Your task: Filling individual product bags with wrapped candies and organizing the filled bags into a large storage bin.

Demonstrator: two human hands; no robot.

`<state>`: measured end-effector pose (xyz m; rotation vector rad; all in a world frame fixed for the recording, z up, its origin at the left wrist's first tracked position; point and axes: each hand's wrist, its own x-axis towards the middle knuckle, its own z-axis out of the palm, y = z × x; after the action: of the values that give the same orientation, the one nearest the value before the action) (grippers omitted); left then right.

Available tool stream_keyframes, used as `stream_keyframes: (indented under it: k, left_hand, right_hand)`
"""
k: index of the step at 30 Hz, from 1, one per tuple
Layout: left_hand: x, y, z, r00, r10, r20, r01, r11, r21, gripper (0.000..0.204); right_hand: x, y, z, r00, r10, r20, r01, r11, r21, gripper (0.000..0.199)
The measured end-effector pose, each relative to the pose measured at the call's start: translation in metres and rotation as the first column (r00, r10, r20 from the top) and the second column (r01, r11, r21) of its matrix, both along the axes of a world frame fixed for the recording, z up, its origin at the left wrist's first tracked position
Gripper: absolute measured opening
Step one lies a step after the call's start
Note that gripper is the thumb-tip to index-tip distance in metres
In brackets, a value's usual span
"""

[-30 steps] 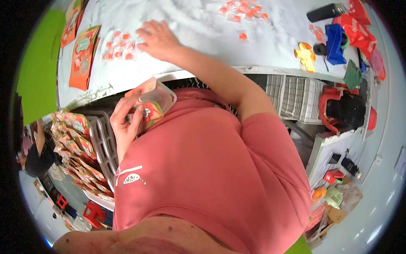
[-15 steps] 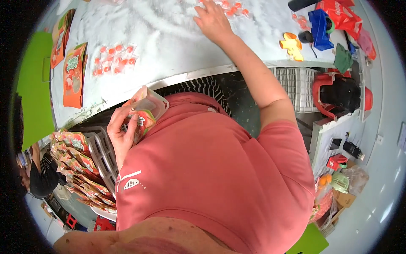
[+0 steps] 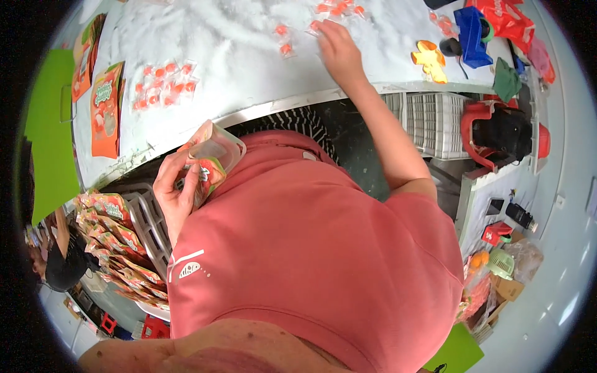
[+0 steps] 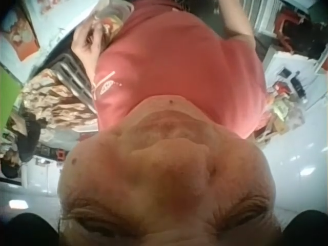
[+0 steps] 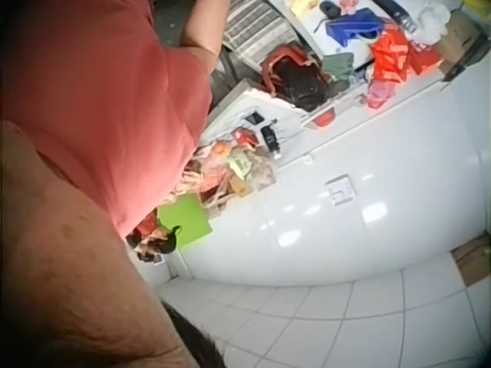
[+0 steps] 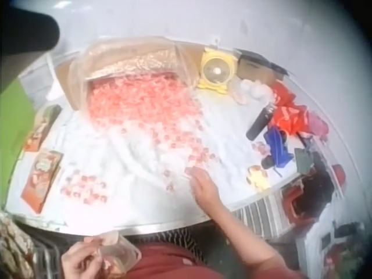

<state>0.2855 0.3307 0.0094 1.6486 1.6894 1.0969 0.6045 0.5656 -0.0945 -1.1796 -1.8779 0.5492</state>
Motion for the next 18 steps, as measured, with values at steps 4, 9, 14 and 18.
stream_keyframes:
  k: [4,9,14,18]
  left_hand:
    - [0.002,0.004,0.005,1.0,-0.013,0.009,0.013,1.0,-0.027,0.025]
    - [-0.002,-0.003,0.01,0.999,0.028,0.04,-0.027,0.999,-0.038,0.024]
    - [-0.01,-0.013,0.018,0.994,0.104,0.032,-0.104,0.995,-0.009,0.02]
    - [-0.022,-0.02,0.02,0.983,0.172,0.058,-0.17,0.985,-0.027,0.02]
  right_hand:
    - [-0.027,-0.009,-0.005,0.993,0.112,0.039,-0.109,0.992,-0.068,0.035]
    - [-0.043,0.005,0.008,0.969,0.184,-0.167,-0.199,0.976,-0.083,0.042]
    - [-0.064,-0.003,-0.007,0.883,0.146,0.446,-0.216,0.97,0.11,0.068]
    - [-0.107,0.002,-0.01,0.892,0.263,0.367,-0.313,0.946,0.083,0.072]
